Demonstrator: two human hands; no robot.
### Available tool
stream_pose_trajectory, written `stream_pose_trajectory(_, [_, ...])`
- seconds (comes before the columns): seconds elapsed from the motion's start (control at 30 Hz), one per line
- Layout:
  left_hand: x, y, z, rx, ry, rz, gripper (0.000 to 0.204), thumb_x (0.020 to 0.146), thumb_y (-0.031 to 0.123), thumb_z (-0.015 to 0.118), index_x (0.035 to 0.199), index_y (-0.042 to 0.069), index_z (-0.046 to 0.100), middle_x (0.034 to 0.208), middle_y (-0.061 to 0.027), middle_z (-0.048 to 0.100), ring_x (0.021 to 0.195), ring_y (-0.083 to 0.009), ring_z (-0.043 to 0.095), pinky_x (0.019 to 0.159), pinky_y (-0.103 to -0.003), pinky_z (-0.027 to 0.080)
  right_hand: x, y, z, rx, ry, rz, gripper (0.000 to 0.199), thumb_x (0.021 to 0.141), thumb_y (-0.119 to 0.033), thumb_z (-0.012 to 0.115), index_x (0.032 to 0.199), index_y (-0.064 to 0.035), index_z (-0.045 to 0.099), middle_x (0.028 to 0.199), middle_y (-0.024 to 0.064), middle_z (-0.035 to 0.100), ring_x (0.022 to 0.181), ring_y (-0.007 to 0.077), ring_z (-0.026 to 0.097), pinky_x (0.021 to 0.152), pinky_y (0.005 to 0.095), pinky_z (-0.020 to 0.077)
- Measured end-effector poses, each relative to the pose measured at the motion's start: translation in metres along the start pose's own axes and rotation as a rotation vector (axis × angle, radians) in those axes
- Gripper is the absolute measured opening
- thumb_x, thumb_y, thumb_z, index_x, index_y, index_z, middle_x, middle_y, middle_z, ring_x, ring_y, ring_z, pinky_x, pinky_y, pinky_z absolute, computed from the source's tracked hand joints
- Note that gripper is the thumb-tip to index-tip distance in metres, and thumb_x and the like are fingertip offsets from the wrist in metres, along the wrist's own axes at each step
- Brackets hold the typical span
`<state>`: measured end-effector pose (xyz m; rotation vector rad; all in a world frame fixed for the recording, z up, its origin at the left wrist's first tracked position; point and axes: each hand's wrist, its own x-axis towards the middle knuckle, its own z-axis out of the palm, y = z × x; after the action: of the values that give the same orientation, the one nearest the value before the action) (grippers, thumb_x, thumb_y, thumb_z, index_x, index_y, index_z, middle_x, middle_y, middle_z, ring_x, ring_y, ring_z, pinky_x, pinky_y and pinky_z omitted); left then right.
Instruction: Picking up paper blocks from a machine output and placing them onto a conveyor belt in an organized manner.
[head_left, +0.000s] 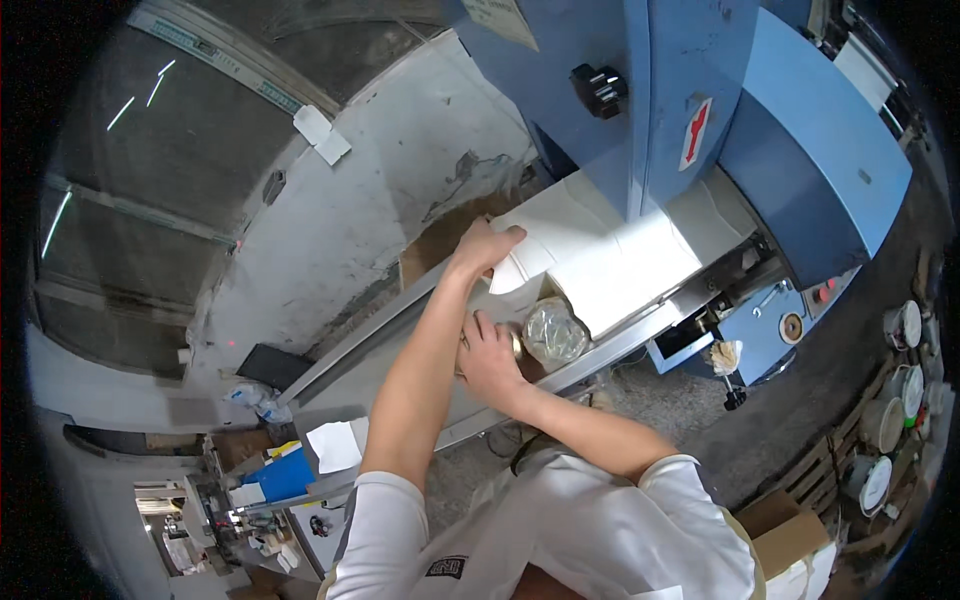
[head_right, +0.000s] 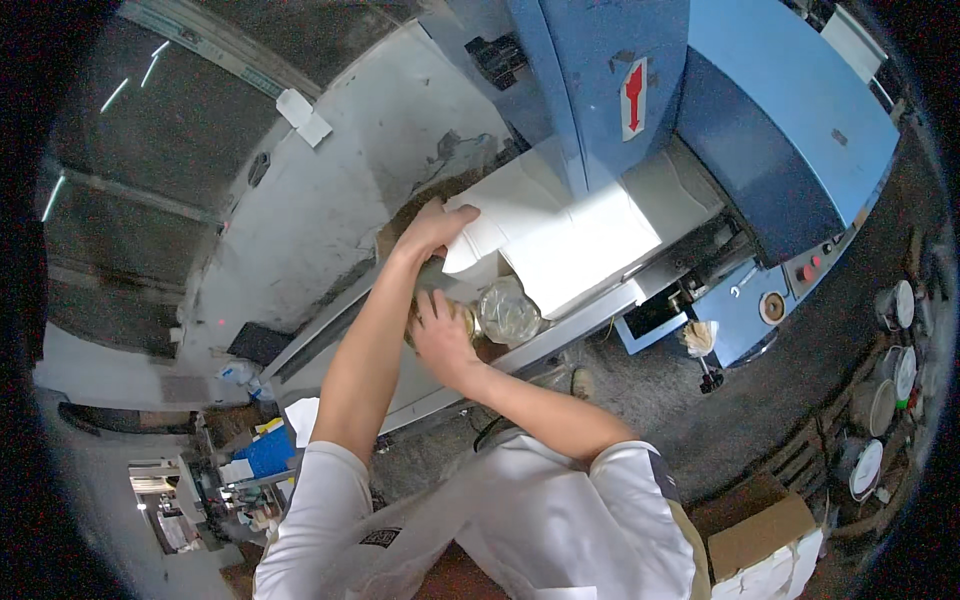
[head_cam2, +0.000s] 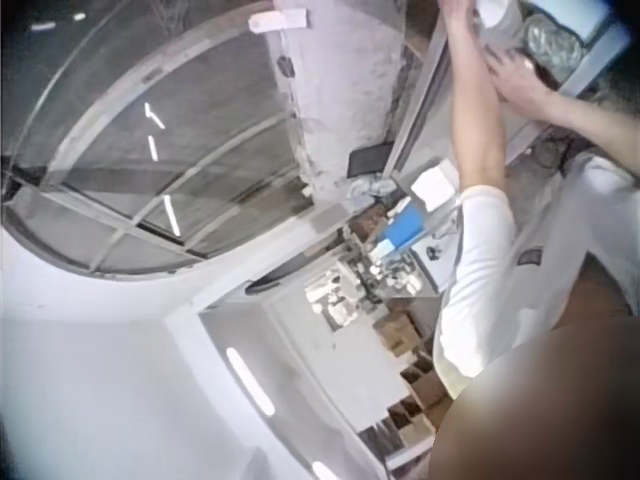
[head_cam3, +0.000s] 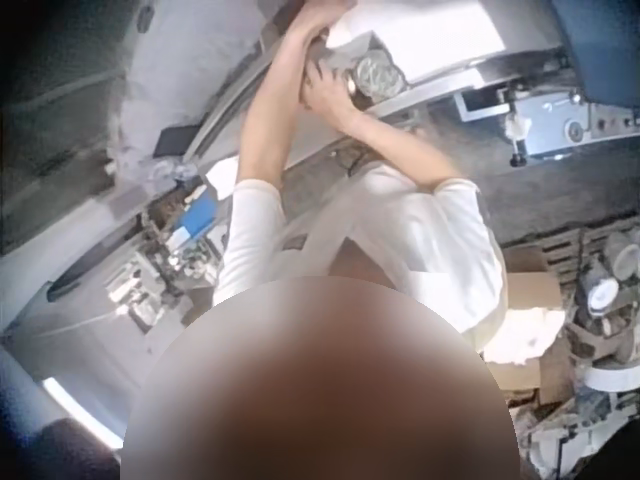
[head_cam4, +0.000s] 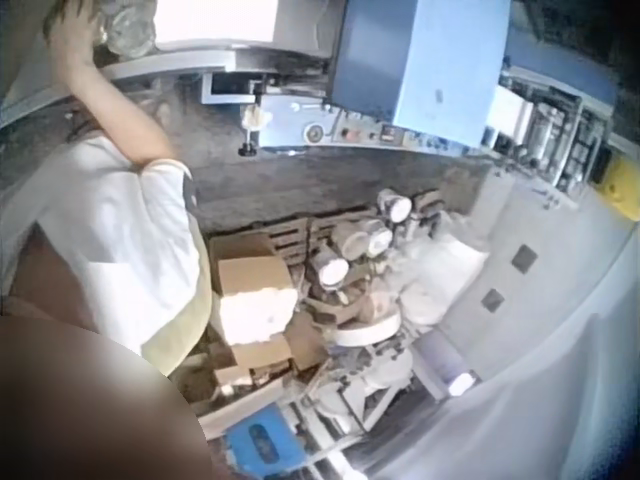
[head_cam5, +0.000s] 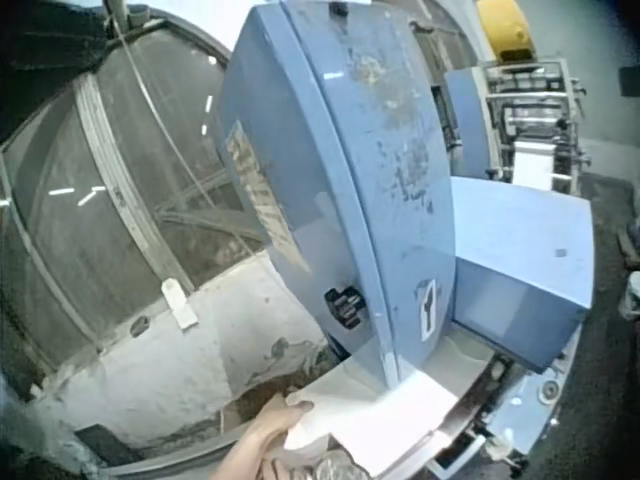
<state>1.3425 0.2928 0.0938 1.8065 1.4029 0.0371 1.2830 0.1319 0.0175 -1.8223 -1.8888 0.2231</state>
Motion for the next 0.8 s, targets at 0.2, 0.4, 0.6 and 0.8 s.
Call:
stream_pose_trajectory(0.2, [0.010,-0.006,0.002,0.040,0.017,0.001,0.072,0.074,0.040,0.068,0.113,-0.020,0.054,0.092,-0.0243,0.067,0.076,-0.0273,0.069,0.058,-0.038,0.054,-0.002,-0.001,-0.002,0.001,0.005,-0.016,0.064,0.073,-0.031,0.074,0.127,-0.0039,0.055,0.141,0.0187,0.038,0.131,0.0374,0.034,0.098,0.0539,0.0385])
stream_pose_trajectory(0.4, [0.027,-0.058,-0.011,0.111,0.152,0.079,0.064,0.072,0.037,0.068,0.108,-0.015,0.060,0.091,-0.0250,0.068,0.078,-0.0289,0.070,0.060,-0.037,0.054,-0.001,-0.008,-0.006,0.053,0.026,-0.038,0.073,0.072,-0.031,0.076,0.133,-0.0030,0.049,0.138,0.0194,0.038,0.129,0.0386,0.035,0.098,0.0532,0.0381])
stream_pose_trajectory(0.6, [-0.016,-0.123,-0.076,-0.748,-0.028,0.193,0.028,0.078,0.017,0.063,0.100,0.000,0.058,0.087,-0.0061,0.060,0.074,-0.0177,0.063,0.057,-0.032,0.055,0.001,-0.012,-0.006,0.012,0.055,-0.036,0.080,0.067,-0.029,0.081,0.135,-0.0063,0.043,0.136,0.0227,0.037,0.126,0.0427,0.037,0.095,0.0528,0.0444])
stream_pose_trajectory(0.8, [-0.102,-0.174,-0.185,-0.612,0.100,0.293,0.046,0.078,0.016,0.060,0.119,-0.003,0.054,0.094,-0.0082,0.064,0.081,-0.0162,0.065,0.067,-0.029,0.054,0.037,0.000,-0.022,-0.131,-0.034,0.045,0.083,0.066,-0.029,0.083,0.135,-0.0041,0.043,0.136,0.0229,0.041,0.123,0.0428,0.044,0.098,0.0506,0.0457])
